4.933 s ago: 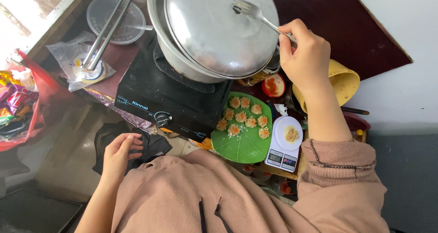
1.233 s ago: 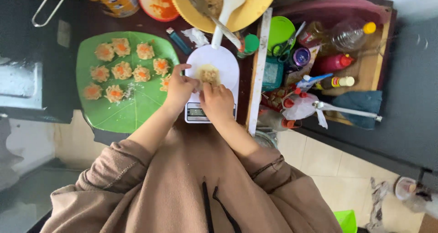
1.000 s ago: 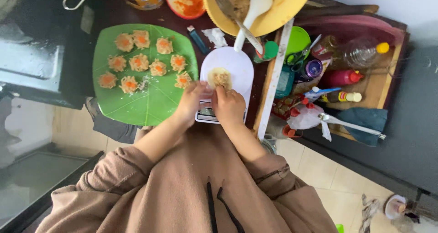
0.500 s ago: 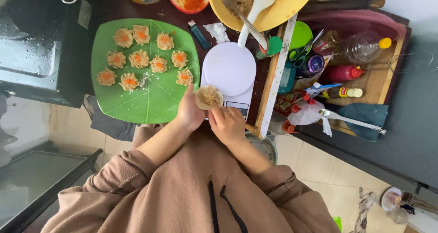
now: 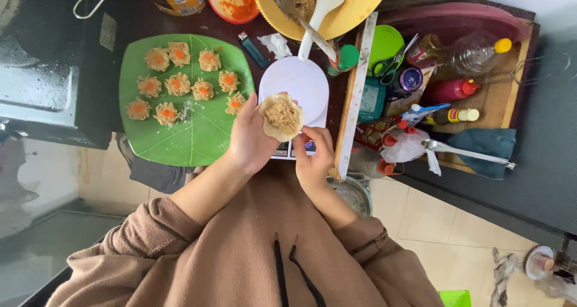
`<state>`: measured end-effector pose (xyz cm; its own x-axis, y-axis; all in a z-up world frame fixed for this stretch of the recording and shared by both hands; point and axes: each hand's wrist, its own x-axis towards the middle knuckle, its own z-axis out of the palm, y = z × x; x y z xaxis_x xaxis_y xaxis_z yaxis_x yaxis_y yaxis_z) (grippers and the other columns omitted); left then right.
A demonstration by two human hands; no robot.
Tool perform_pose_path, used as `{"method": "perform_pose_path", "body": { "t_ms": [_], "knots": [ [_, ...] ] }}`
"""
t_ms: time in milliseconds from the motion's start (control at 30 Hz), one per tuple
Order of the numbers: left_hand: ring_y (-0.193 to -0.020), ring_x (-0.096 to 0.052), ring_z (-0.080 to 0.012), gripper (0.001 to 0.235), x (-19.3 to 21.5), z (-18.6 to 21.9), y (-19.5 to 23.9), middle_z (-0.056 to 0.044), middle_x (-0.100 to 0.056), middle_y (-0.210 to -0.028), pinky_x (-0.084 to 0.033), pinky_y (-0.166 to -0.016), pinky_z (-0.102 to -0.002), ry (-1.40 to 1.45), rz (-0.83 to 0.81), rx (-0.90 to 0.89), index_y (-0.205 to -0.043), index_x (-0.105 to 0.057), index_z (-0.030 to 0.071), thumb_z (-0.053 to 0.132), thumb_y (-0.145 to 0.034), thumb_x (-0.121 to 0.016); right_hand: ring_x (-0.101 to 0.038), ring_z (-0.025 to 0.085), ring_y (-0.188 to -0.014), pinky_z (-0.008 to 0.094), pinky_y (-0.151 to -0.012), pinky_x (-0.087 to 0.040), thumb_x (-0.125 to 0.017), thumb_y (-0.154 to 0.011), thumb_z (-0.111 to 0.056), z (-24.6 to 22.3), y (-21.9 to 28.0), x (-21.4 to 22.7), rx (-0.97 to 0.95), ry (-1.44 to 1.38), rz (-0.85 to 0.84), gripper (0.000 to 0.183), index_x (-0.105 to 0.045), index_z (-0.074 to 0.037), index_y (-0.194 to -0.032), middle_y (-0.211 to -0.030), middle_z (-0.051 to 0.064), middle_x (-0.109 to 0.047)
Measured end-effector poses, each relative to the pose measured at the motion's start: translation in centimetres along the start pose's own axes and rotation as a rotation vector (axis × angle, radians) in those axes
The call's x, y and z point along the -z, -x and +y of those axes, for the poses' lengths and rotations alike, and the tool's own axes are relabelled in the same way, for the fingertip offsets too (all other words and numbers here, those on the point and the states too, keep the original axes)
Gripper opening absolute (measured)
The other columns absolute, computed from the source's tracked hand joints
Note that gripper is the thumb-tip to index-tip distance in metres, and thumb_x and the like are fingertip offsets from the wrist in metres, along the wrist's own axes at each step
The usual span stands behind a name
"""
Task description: Scooping meat filling into wrappers and folding them to assemble dumplings
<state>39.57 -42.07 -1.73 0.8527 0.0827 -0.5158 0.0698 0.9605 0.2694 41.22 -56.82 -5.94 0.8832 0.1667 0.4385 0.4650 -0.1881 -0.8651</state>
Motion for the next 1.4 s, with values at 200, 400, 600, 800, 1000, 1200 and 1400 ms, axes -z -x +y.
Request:
{"method": "perform_pose_path", "body": {
  "t_ms": [200, 400, 600, 800, 1000, 1200, 1400],
  "knots": [
    [-0.134, -0.052, -0.0365, 0.072, -0.4, -1.0, 0.1, -0.024, -0.055, -0.140, -0.039, -0.115, -0.052, -0.159, -0.058, -0.112, -0.147, -0.047, 0.000, 0.057, -0.104, -0.035, -0.066, 0.021, -0.071, 0.033, -0.067, -0.053, -0.082, -0.087, 0.000, -0.6, -1.1, 0.0, 0.056, -0.031, 0.065, 0.019, -0.079, -0.002, -0.105, -0.087, 0.010, -0.068],
    [-0.131, -0.055, -0.0299, 0.065, -2.6, -1.6, 1.6, -0.019, -0.060, -0.135, -0.041, -0.115, -0.042, -0.266, -0.032, -0.208, -0.140, -0.054, 0.003, 0.054, -0.106, -0.031, -0.065, 0.020, -0.070, 0.033, -0.068, -0.054, -0.084, -0.085, 0.001, -1.7, -2.0, -0.3, 0.061, -0.047, 0.075, 0.021, -0.079, -0.004, -0.105, -0.085, 0.010, -0.068],
    [-0.140, -0.045, -0.0411, 0.075, -3.6, -1.1, 2.4, -0.030, -0.049, -0.147, -0.028, -0.119, -0.056, -0.307, -0.067, -0.189, -0.151, -0.042, 0.002, 0.059, -0.105, -0.023, -0.060, 0.020, -0.068, 0.034, -0.067, -0.050, -0.079, -0.086, 0.003, -2.4, -5.2, 1.0, 0.179, -0.007, -0.029, 0.013, -0.079, -0.005, -0.096, -0.080, 0.006, -0.065],
    [-0.139, -0.047, -0.0451, 0.071, -2.1, 1.5, 1.1, -0.030, -0.050, -0.146, -0.033, -0.115, -0.062, -0.174, 0.016, 0.095, -0.152, -0.040, 0.000, 0.050, -0.105, -0.021, -0.059, 0.020, -0.068, 0.032, -0.067, -0.051, -0.086, -0.083, -0.002, -1.3, -7.6, 2.3, 0.198, -0.117, -0.143, 0.018, -0.080, -0.008, -0.099, -0.079, 0.005, -0.068],
    [-0.142, -0.044, -0.0418, 0.061, -3.1, 0.6, 0.7, -0.028, -0.044, -0.151, -0.031, -0.119, -0.055, -0.223, -0.025, 0.048, -0.153, -0.033, 0.000, 0.039, -0.108, -0.020, -0.060, 0.020, -0.069, 0.035, -0.068, -0.051, -0.084, -0.083, -0.001, -1.2, -6.0, 2.1, 0.214, -0.117, -0.124, 0.020, -0.082, -0.008, -0.102, -0.081, 0.006, -0.067],
    [-0.148, -0.033, -0.0389, 0.058, -5.0, 0.9, 2.2, -0.024, -0.035, -0.158, -0.022, -0.121, -0.056, -0.236, -0.022, -0.033, -0.157, -0.024, 0.001, 0.030, -0.108, -0.026, -0.061, 0.022, -0.069, 0.037, -0.067, -0.052, -0.081, -0.087, 0.001, -1.6, -7.5, 1.1, 0.185, -0.084, -0.159, 0.013, -0.080, -0.007, -0.098, -0.080, 0.007, -0.066],
    [-0.145, -0.037, -0.0344, 0.056, -4.7, 1.9, 2.2, -0.021, -0.039, -0.153, -0.029, -0.121, -0.050, -0.134, 0.019, -0.096, -0.157, -0.026, 0.001, 0.023, -0.106, -0.029, -0.060, 0.018, -0.069, 0.033, -0.065, -0.052, -0.083, -0.084, 0.002, -1.5, -6.6, 0.7, 0.159, -0.123, -0.135, 0.020, -0.081, -0.007, -0.101, -0.079, 0.005, -0.065]
  ]
}}
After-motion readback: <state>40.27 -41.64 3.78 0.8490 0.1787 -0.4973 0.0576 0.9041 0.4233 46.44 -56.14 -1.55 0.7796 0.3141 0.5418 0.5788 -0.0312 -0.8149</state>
